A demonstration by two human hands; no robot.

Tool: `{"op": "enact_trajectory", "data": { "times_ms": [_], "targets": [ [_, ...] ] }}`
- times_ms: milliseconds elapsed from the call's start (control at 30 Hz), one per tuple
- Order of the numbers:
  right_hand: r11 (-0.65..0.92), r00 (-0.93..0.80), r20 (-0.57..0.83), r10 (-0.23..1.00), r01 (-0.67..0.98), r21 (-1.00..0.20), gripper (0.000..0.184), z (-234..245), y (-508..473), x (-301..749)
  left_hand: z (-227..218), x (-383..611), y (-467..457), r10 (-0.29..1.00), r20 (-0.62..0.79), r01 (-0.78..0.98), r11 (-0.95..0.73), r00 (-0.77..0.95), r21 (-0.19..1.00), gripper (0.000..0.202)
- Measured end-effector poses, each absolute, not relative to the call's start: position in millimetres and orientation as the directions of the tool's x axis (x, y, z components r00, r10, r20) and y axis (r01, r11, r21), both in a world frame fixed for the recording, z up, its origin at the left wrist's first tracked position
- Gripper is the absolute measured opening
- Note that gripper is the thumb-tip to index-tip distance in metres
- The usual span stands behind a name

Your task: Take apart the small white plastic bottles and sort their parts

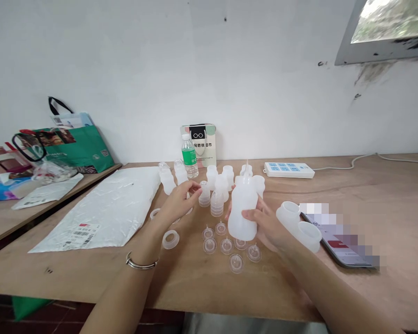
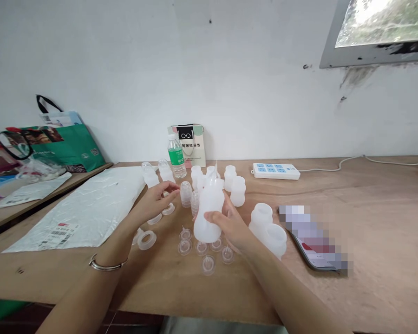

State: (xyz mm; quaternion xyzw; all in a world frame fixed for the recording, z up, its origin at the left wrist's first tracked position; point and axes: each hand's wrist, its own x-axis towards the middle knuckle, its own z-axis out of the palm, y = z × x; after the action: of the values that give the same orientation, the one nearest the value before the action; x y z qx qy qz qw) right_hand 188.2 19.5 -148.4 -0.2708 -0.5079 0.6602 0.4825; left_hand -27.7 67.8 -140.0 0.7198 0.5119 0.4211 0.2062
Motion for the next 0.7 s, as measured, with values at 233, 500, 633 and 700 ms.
{"op": "enact_trajectory", "data": {
  "times_ms": [233, 500, 633, 700],
  "targets": [
    [0.036, -0.441, 0.144, 0.886, -0.245, -0.969, 0.053, -156, 17, 182, -176, -25, 94, 0.824, 0.543, 0.627, -0.510, 0.160, 0.589, 0.042],
    [-0.128, -0.513, 0.020, 0.858, -0.252, -0.959, 0.049, -166, 15, 174, -191, -20, 111, 0.844, 0.535, 0.599, -0.445, 0.032, 0.666, 0.032],
    [-0.046, -0.490, 0.057, 0.870, -0.195, -0.980, 0.041, -169, 16, 173, -175, -19, 101, 0.714, 0.672, 0.571, -0.474, -0.196, 0.670, 0.037],
    [0.038, -0.457, 0.096, 0.885, -0.134, -0.990, 0.034, -171, 17, 173, -165, -16, 90, 0.582, 0.743, 0.463, -0.586, -0.331, 0.665, 0.036]
  ]
}}
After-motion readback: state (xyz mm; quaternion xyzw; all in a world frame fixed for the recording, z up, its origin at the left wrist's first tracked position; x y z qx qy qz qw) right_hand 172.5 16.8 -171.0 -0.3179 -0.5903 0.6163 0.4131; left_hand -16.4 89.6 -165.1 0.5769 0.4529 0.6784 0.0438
